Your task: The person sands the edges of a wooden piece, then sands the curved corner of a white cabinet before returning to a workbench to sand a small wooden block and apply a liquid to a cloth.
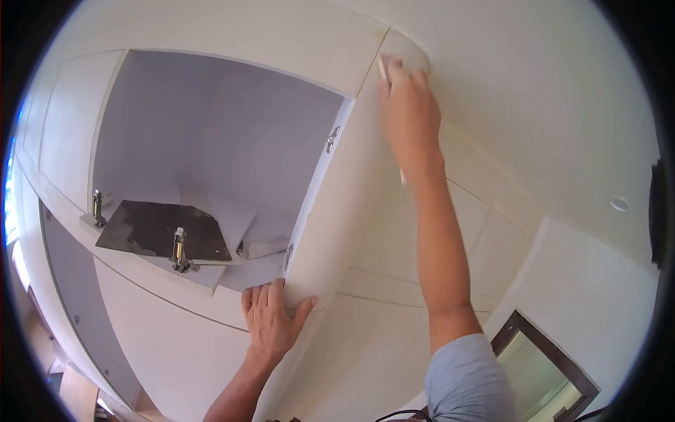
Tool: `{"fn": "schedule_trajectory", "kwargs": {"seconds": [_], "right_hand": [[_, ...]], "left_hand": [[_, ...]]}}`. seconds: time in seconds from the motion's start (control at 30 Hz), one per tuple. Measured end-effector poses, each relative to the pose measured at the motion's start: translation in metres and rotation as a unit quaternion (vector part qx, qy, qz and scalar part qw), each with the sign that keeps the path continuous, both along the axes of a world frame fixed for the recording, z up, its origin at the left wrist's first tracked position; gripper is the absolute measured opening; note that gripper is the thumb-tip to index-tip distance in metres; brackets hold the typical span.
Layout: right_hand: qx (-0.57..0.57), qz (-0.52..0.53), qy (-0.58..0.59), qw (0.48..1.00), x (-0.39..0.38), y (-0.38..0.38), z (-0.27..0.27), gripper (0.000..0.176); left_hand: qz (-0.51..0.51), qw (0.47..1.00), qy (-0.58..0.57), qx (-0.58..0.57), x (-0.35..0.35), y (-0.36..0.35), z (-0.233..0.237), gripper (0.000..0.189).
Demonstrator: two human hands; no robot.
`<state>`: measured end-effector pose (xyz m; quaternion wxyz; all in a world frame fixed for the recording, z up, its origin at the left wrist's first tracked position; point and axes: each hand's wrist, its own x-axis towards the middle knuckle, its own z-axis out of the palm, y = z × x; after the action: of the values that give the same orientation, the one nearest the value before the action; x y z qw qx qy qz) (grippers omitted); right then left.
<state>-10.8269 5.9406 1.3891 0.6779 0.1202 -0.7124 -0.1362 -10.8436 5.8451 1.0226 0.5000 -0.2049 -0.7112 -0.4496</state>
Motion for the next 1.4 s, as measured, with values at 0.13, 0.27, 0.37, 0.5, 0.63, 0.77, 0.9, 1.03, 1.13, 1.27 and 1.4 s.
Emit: {"fn": "schedule_trajectory", "kwargs": {"seconds": [0.13, 0.27, 0.37, 0.5, 0.63, 0.77, 0.9, 1.03, 1.13, 1.27, 1.4], "right_hand": [[-0.024, -0.022, -0.031, 0.999, 0.011, 0.004, -0.053, 0.040], [0.036, -0.007, 0.015, 0.999, 0.000, 0.004, -0.022, 0.045], [0.012, -0.012, 0.017, 1.000, -0.001, -0.002, -0.020, 0.047], [-0.016, -0.029, -0.028, 0.999, 0.009, 0.006, -0.069, 0.045], [0.001, -0.003, -0.032, 0.999, 0.013, 0.007, -0.040, 0.045], [0.020, -0.014, 0.011, 1.000, 0.004, 0.007, -0.048, 0.043], [0.026, 0.000, -0.034, 0.999, 0.007, 0.014, -0.065, 0.041], [0.031, 0.016, 0.004, 0.999, 0.003, 0.014, -0.036, 0.043], [0.042, 0.030, -0.010, 0.999, 0.003, 0.020, -0.078, 0.045], [0.101, 0.066, -0.034, 0.992, 0.004, 0.051, -0.175, 0.048], [0.125, 0.119, -0.077, 0.982, 0.000, 0.069, -0.214, 0.050]], "left_hand": [[-0.007, 1.000, -0.008, -0.001, 0.000, -0.001, -0.001, 0.064], [-0.010, 1.000, -0.013, -0.013, 0.003, -0.001, -0.002, 0.063], [-0.015, 1.000, -0.010, 0.001, 0.002, 0.000, 0.000, 0.063], [-0.007, 1.000, -0.001, 0.002, -0.002, -0.001, -0.004, 0.062], [-0.010, 1.000, 0.001, -0.005, -0.002, -0.001, -0.004, 0.062], [-0.017, 1.000, -0.004, -0.001, -0.001, -0.002, -0.005, 0.060], [-0.011, 1.000, 0.008, -0.003, -0.003, -0.003, -0.004, 0.059], [-0.019, 1.000, 0.003, -0.012, -0.002, -0.003, -0.002, 0.057], [-0.007, 0.999, 0.031, -0.009, -0.005, -0.003, -0.009, 0.051], [-0.017, 0.999, 0.042, 0.002, -0.006, -0.004, -0.012, 0.042], [-0.004, 0.999, 0.032, 0.000, -0.003, -0.003, -0.011, 0.039]]}}
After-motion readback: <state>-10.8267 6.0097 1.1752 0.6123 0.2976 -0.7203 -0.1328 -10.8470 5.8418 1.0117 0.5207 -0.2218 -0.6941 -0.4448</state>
